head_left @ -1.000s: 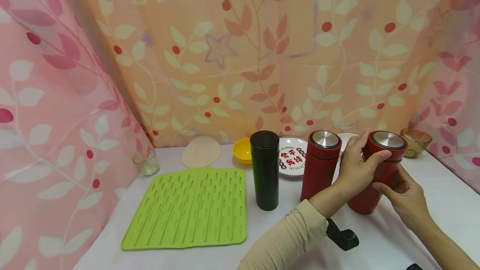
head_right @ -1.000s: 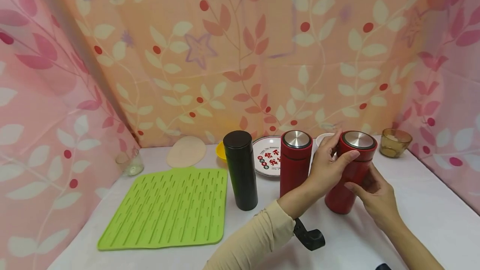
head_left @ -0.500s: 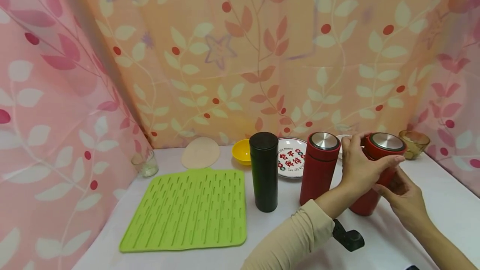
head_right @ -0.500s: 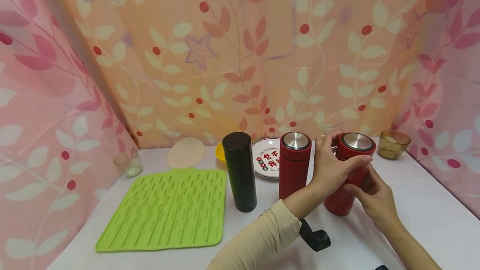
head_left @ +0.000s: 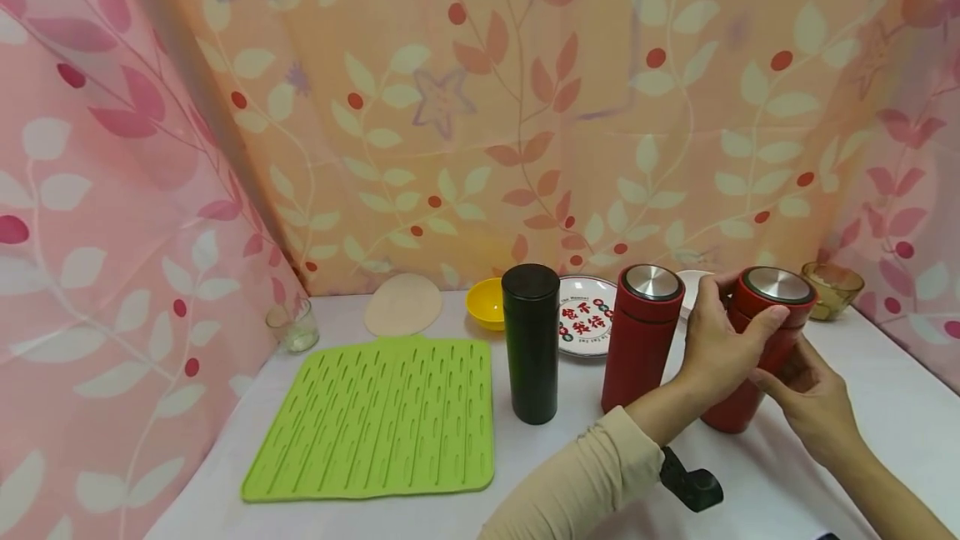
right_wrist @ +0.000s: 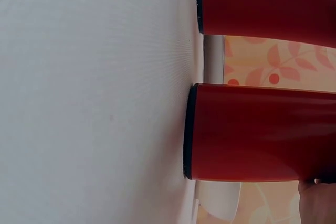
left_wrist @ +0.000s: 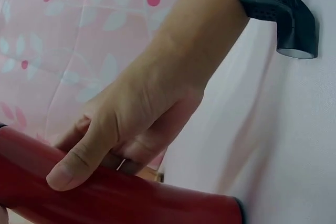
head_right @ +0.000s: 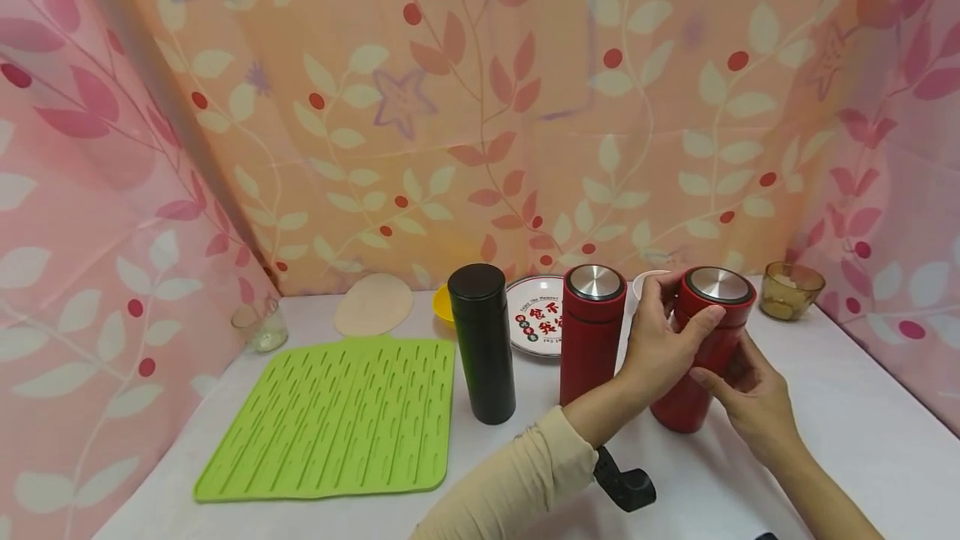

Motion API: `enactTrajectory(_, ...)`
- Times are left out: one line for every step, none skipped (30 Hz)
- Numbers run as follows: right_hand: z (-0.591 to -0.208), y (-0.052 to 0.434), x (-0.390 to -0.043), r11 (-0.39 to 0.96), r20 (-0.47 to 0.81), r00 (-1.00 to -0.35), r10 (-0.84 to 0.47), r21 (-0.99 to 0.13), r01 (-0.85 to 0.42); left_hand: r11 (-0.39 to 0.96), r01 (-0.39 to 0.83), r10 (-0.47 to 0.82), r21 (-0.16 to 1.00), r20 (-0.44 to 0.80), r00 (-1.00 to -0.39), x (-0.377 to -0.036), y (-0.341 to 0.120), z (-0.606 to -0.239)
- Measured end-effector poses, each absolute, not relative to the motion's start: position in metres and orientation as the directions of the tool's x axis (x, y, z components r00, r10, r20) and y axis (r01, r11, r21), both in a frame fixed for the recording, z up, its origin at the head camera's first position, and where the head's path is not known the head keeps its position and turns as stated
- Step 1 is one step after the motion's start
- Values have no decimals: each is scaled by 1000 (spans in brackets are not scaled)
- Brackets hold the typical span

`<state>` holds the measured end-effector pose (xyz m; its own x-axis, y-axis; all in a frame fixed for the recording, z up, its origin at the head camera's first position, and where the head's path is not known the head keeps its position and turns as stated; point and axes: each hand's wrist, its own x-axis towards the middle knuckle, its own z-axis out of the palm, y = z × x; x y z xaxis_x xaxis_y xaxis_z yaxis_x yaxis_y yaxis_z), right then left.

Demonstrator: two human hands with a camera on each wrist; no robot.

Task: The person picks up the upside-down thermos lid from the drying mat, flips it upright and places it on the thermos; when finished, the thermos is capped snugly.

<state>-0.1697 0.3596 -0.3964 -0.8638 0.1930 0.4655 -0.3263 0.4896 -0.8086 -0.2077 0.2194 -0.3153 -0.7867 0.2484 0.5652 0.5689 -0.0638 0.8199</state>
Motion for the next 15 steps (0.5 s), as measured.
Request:
enactTrajectory(-397, 359, -169, 493, 466, -863, 196, -807, -324, -32, 570, 234, 821, 560, -795, -207, 220, -316)
enactTrajectory(-397, 359, -169, 503, 466, -862, 199, -803, -318, -12, 564, 216, 826, 553, -805, -206, 222, -316)
enactTrajectory(-397, 359, -169, 512, 465, -862, 202, -800, -312, 7, 560, 196, 828, 548, -813, -205, 223, -315)
enactTrajectory(-398, 358, -169, 519, 463, -863, 203, -798, -306, 25, 554, 176, 832, 542, -822, -204, 224, -315)
enactTrajectory(-398, 358, -169, 529, 463, -863, 205, -794, -300, 33, 551, 158, 834, 540, -826, -204, 225, -315)
enactTrajectory(-397, 357, -169, 525, 461, -864, 204, -796, -301, 37, 551, 145, 834, 541, -828, -204, 225, -315)
enactTrajectory(-397, 357, -169, 522, 459, -866, 201, -798, -302, 39, 558, 135, 829, 549, -825, -204, 226, -315)
enactTrajectory(-397, 357, -169, 521, 456, -868, 197, -798, -301, 49, 572, 134, 819, 562, -816, -205, 225, -315)
enactTrajectory(-396, 357, -169, 520, 457, -868, 194, -798, -304, 58, 587, 144, 807, 576, -805, -206, 224, -315)
enactTrajectory(-396, 357, -169, 518, 462, -866, 192, -797, -310, 64, 608, 162, 792, 593, -789, -207, 223, -315)
enactTrajectory(-396, 357, -169, 519, 468, -863, 190, -794, -317, 76, 632, 184, 771, 612, -769, -209, 222, -315)
enactTrajectory(-396, 358, -169, 518, 475, -860, 186, -791, -325, 94, 654, 207, 750, 628, -750, -210, 220, -316)
enactTrajectory(-396, 358, -170, 489, 481, -858, 179, -801, -346, 109, 676, 229, 729, 644, -730, -212, 218, -316)
enactTrajectory(-397, 358, -170, 456, 488, -856, 174, -810, -369, 124, 692, 247, 712, 653, -716, -213, 216, -316)
enactTrajectory(-398, 358, -170, 414, 494, -853, 168, -821, -394, 125, 702, 267, 701, 658, -705, -214, 214, -317)
